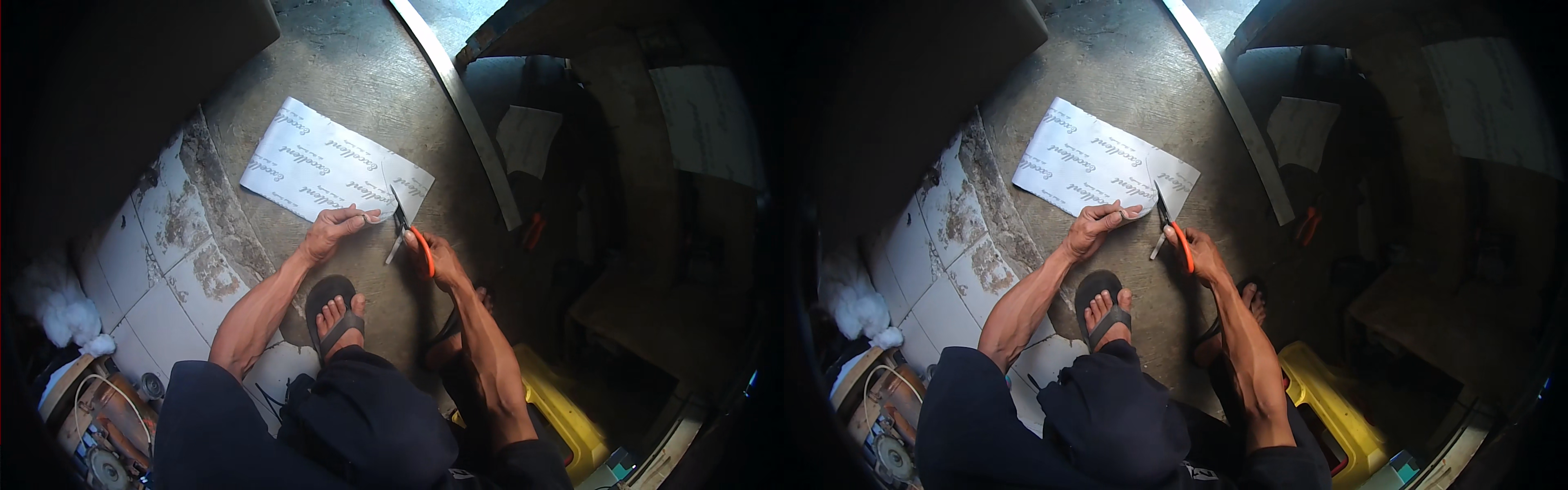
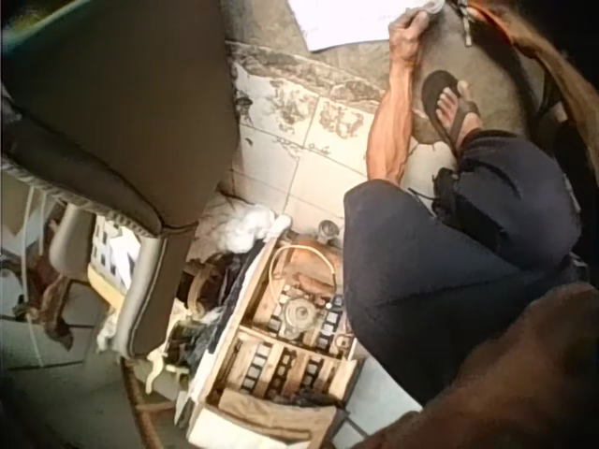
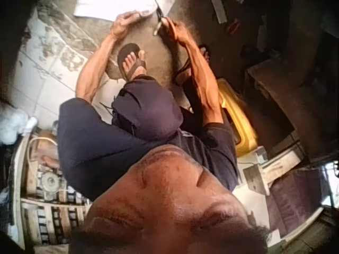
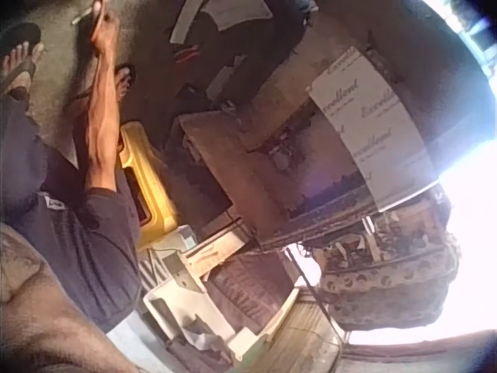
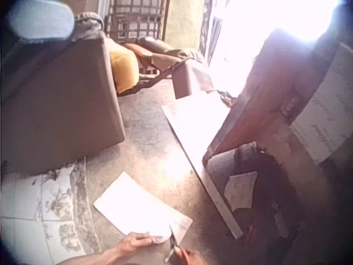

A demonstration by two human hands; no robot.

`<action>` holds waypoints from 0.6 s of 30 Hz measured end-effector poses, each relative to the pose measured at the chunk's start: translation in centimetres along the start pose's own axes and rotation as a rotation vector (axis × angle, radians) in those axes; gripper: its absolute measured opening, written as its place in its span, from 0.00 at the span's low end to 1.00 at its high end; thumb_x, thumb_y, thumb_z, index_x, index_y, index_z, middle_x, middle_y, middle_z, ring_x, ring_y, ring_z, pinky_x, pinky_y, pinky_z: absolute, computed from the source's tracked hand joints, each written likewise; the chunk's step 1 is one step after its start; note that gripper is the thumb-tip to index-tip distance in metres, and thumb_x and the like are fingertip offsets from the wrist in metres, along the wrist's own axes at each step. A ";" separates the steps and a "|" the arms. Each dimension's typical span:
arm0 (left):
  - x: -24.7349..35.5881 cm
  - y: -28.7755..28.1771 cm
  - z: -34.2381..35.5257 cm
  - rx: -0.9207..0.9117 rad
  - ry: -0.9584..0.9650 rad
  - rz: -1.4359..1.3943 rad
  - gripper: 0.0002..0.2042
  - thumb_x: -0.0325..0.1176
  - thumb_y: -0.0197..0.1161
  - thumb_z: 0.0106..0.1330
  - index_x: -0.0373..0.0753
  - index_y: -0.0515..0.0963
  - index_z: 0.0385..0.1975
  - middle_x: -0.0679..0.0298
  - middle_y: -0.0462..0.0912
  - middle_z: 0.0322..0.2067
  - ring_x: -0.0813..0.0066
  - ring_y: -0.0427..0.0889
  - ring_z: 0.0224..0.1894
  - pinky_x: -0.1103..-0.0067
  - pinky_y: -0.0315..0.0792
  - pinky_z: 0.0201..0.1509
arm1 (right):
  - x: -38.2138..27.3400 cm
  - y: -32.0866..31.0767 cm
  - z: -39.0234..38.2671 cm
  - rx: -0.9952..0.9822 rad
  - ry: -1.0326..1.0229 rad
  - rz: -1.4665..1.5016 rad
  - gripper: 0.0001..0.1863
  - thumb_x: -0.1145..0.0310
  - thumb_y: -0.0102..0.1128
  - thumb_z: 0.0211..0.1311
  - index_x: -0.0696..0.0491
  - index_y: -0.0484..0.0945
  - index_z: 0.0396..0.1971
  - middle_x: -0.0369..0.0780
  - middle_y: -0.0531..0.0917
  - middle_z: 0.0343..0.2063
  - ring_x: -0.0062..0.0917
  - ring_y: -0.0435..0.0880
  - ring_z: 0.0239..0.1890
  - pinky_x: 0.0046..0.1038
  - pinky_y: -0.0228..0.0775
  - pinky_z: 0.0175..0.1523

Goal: The person cuts a white sheet of material with orange-handled scissors on a tiled floor. They then place the sheet over the foam padding of a sofa cushion and mark a curved line with a pen. Finally, they use a metal ruler and a pen to mark straight lines on the material before cutting out the shape with scissors.

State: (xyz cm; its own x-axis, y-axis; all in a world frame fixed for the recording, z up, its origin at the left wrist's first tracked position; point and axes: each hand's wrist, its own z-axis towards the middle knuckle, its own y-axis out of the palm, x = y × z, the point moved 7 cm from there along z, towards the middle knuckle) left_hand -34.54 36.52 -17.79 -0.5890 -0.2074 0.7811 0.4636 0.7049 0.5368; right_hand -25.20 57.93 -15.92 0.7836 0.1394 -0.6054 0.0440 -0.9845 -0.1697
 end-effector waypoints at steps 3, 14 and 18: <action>0.0 -0.9 -0.3 -0.007 -0.019 -0.101 0.16 0.40 0.65 0.72 0.33 0.86 0.49 0.50 0.84 0.56 0.66 0.79 0.62 0.69 0.56 0.77 | -0.7 1.2 0.4 -0.056 0.010 0.085 0.32 0.34 0.66 0.62 0.54 0.79 0.27 0.32 0.75 0.19 0.16 0.72 0.20 0.24 0.64 0.25; -0.1 -0.8 -0.5 0.021 -0.023 -0.246 0.16 0.39 0.65 0.72 0.31 0.85 0.48 0.48 0.83 0.57 0.63 0.76 0.64 0.67 0.58 0.75 | -1.5 0.7 1.4 0.027 -0.007 -0.054 0.37 0.29 0.64 0.59 0.55 0.79 0.24 0.34 0.74 0.18 0.20 0.73 0.23 0.29 0.62 0.27; -0.2 -1.0 -0.5 0.053 -0.044 -0.328 0.16 0.38 0.65 0.72 0.31 0.84 0.48 0.48 0.84 0.56 0.64 0.76 0.64 0.66 0.57 0.76 | -1.2 1.1 1.8 0.040 -0.022 -0.071 0.38 0.28 0.64 0.59 0.56 0.80 0.25 0.36 0.75 0.18 0.21 0.73 0.23 0.30 0.64 0.28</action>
State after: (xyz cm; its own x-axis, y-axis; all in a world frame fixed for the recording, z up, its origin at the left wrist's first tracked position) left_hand -34.58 35.53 -18.39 -0.7299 -0.4004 0.5540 0.2098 0.6401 0.7391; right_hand -27.19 56.90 -16.79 0.7655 0.2117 -0.6077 0.0742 -0.9671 -0.2434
